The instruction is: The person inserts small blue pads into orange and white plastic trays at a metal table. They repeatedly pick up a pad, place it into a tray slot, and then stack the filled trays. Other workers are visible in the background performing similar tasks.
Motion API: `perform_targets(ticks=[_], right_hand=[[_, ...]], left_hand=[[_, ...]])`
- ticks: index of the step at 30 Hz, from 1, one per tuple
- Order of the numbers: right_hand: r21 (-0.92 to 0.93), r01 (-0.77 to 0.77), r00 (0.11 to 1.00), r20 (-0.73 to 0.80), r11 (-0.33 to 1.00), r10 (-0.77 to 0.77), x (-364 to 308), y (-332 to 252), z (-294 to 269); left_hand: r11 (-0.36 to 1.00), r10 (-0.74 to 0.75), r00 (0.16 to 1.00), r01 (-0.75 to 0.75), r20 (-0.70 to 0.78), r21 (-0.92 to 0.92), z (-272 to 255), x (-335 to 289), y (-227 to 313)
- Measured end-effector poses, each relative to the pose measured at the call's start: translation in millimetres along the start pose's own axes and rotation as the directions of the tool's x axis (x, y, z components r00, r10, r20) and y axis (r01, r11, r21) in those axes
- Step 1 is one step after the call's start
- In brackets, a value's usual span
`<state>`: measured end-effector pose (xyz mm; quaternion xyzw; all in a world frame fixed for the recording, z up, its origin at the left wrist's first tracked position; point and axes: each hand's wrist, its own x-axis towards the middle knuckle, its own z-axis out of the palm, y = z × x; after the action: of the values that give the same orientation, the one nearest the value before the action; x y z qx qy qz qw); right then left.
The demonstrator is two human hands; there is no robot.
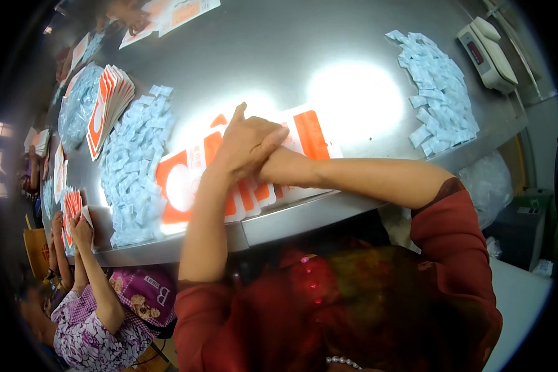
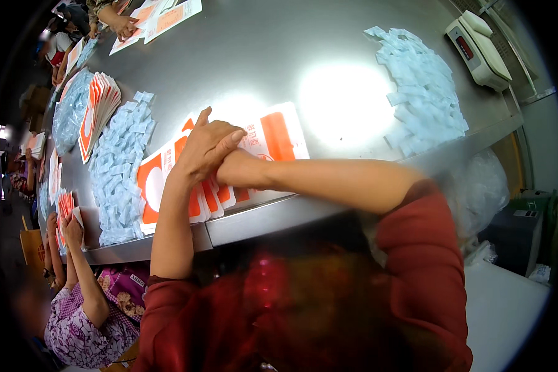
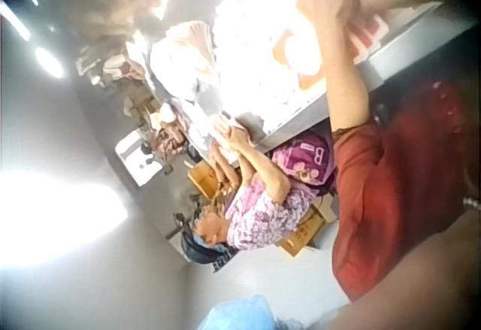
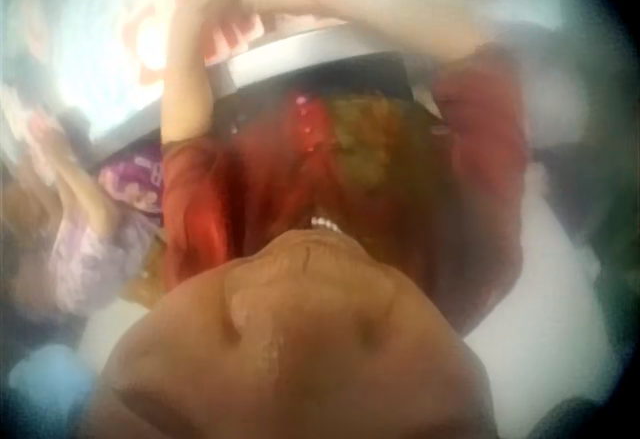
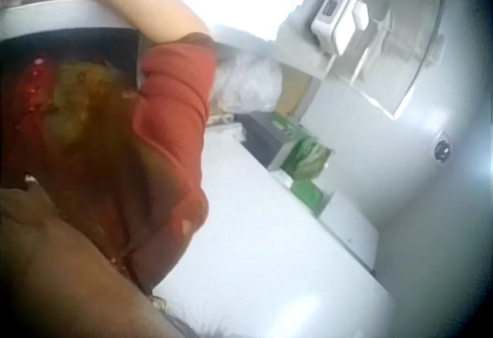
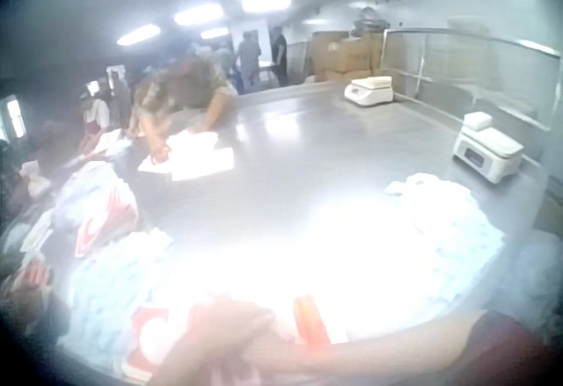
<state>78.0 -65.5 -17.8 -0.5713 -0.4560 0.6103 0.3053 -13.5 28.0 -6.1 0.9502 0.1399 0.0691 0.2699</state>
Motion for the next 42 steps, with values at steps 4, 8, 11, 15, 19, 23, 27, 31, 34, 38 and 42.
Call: perform_targets(ticks=[4,8,11,15,19,23,27,31,34,38,42], right_hand=[[-0.376,-0.013,0.971,-0.228,0.927,-0.079,-28,28,-46],[-0.219,-0.125,0.849,-0.529,0.968,-0.010,-45,40,-108],[-0.132,-0.134,0.860,-0.509,0.982,0.049,-38,43,-112],[-0.388,-0.190,0.831,-0.553,0.902,-0.063,-26,50,-106],[-0.387,-0.129,0.839,-0.533,0.913,-0.107,-29,57,-108],[0.029,-0.050,0.888,-0.457,0.998,0.058,-39,49,-113],[0.030,0.073,0.863,-0.503,0.997,-0.048,-45,39,-110],[0.026,0.102,0.860,-0.505,0.994,-0.075,-57,24,-105],[0.047,0.138,0.884,-0.456,0.989,-0.102,-56,27,-104],[0.196,0.110,0.937,-0.346,0.974,-0.036,-63,17,-97],[0.148,0.029,0.970,-0.243,0.989,0.008,-59,26,-94]], left_hand=[[0.994,-0.062,0.996,0.056,0.064,0.089,6,4,-2],[0.977,-0.070,0.997,0.062,0.030,0.203,21,5,-2],[0.954,-0.136,0.991,0.131,0.000,0.270,31,10,-6],[0.925,-0.200,0.979,0.202,-0.038,0.321,39,14,-11],[0.936,-0.250,0.967,0.254,-0.047,0.242,41,17,-13],[0.935,-0.355,0.924,0.354,-0.144,-0.034,39,17,-15],[0.853,-0.479,0.865,0.420,-0.146,-0.310,31,20,-15],[0.809,-0.523,0.839,0.435,-0.147,-0.395,26,20,-15],[0.795,-0.523,0.837,0.413,-0.160,-0.444,25,19,-13],[0.793,-0.495,0.845,0.343,-0.203,-0.504,25,16,-15],[0.794,-0.450,0.861,0.265,-0.236,-0.547,27,16,-20]])
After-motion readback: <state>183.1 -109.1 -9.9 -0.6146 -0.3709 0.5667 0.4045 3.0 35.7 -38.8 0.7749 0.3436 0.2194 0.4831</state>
